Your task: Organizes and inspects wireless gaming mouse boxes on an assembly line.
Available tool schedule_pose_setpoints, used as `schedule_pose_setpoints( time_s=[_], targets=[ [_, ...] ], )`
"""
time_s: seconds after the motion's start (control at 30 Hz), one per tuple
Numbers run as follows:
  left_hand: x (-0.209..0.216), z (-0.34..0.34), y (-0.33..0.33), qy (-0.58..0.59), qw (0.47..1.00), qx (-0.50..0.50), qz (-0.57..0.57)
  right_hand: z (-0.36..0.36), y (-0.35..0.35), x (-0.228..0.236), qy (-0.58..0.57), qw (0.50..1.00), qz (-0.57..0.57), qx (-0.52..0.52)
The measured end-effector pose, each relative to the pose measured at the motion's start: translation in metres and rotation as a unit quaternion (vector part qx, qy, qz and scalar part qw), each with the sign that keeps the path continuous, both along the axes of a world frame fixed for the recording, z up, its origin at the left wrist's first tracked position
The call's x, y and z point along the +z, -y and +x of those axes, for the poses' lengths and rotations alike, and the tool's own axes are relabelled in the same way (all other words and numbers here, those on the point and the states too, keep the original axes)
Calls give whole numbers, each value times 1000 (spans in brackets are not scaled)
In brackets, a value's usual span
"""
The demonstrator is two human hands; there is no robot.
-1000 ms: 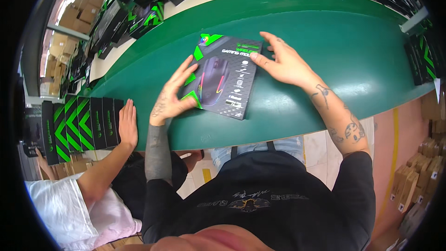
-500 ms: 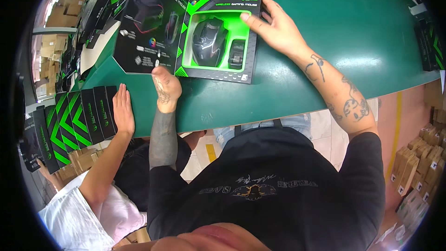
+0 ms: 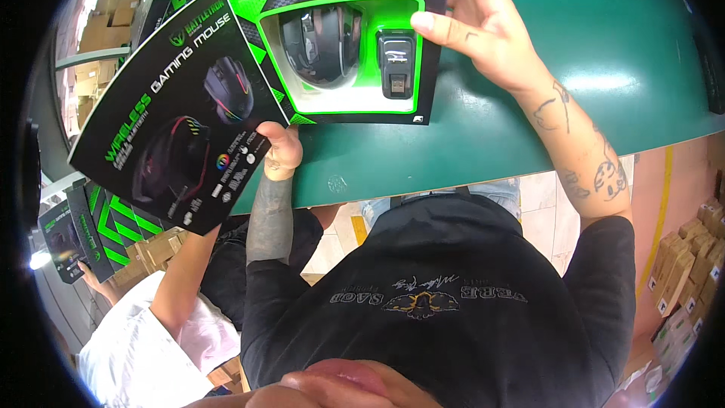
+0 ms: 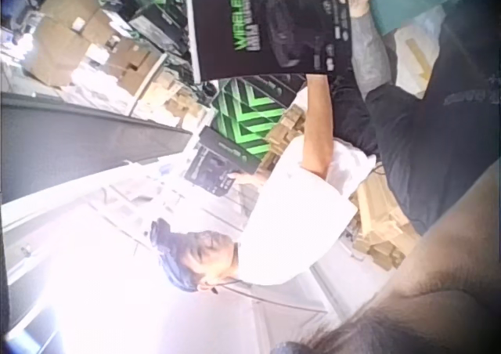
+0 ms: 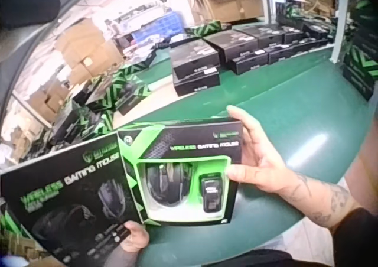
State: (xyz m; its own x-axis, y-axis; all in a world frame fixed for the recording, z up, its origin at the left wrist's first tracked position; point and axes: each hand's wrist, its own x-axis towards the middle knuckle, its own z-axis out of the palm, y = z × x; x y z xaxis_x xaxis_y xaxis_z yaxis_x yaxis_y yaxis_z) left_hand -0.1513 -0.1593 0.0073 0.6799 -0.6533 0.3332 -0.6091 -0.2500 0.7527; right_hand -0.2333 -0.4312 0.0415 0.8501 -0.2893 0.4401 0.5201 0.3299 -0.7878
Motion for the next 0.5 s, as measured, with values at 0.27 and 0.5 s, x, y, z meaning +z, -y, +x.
schedule_pose_setpoints(
  time_s=[0.27, 0.5],
  targets=[
    [33, 9, 11, 12, 977, -210, -40, 6, 17, -18, -164, 984, 18, -63],
    [25, 10, 15, -518, 842, 32, -145, 0, -4, -13, -288, 950, -57, 104]
  ],
)
